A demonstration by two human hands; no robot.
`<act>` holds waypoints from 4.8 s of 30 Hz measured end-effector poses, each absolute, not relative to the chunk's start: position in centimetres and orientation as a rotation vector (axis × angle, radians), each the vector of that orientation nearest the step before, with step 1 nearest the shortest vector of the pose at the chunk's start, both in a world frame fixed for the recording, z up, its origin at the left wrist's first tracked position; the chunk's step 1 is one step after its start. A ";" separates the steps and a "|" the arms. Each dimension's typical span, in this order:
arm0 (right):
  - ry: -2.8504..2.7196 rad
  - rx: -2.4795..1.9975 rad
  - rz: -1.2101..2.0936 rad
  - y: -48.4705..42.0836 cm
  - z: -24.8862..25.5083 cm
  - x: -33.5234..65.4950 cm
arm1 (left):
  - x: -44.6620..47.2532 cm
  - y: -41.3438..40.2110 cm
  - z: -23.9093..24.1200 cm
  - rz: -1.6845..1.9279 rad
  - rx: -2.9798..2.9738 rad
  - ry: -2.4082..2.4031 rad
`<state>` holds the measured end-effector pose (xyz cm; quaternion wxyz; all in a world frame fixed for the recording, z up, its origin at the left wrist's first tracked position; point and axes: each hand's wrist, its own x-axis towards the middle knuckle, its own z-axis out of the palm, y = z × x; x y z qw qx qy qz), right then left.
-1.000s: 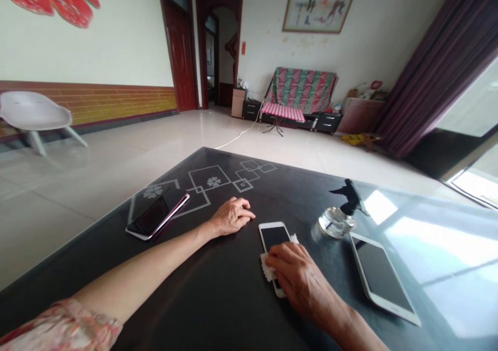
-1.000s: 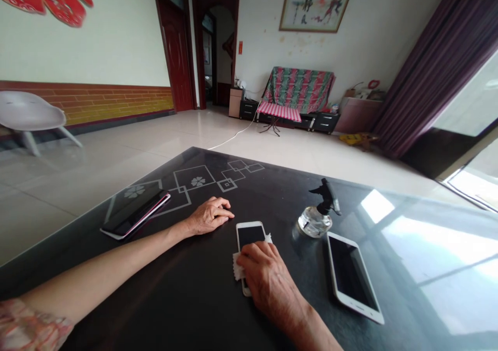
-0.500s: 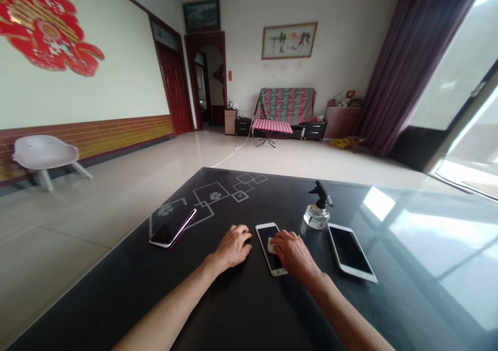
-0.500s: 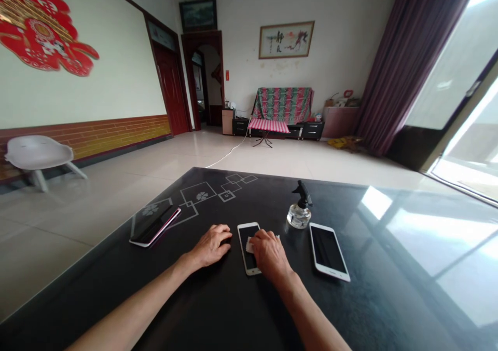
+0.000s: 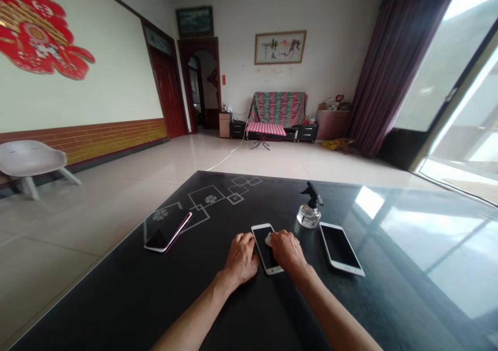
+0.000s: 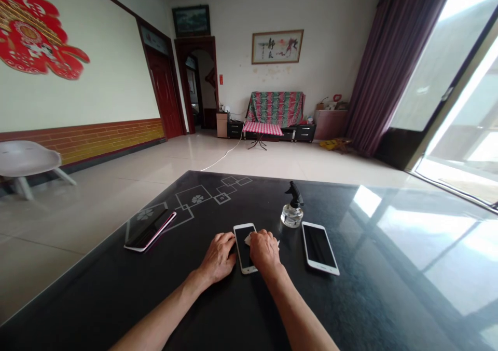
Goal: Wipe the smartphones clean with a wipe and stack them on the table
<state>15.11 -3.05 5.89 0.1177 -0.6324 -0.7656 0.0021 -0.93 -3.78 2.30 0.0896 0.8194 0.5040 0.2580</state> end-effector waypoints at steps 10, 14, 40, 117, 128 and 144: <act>-2.205 -1.807 -0.029 -3.0 4.7 14.3 | -3.8 -0.3 3.1 0.689 2.509 1.311; -2.239 -1.719 -0.032 -2.7 4.3 14.1 | -4.7 -1.3 3.4 0.625 2.515 1.221; -2.377 -1.383 0.101 -4.1 4.5 16.9 | -3.9 -0.7 4.2 0.448 2.628 1.161; -2.115 -1.369 0.016 -4.0 2.0 18.0 | -2.2 2.1 4.5 0.362 2.693 1.187; -1.676 -1.243 0.083 -3.7 1.8 18.0 | -0.8 1.5 5.4 0.750 2.656 1.161; -1.691 -0.994 0.386 -4.0 2.2 17.6 | -1.0 1.5 5.1 0.908 2.578 1.149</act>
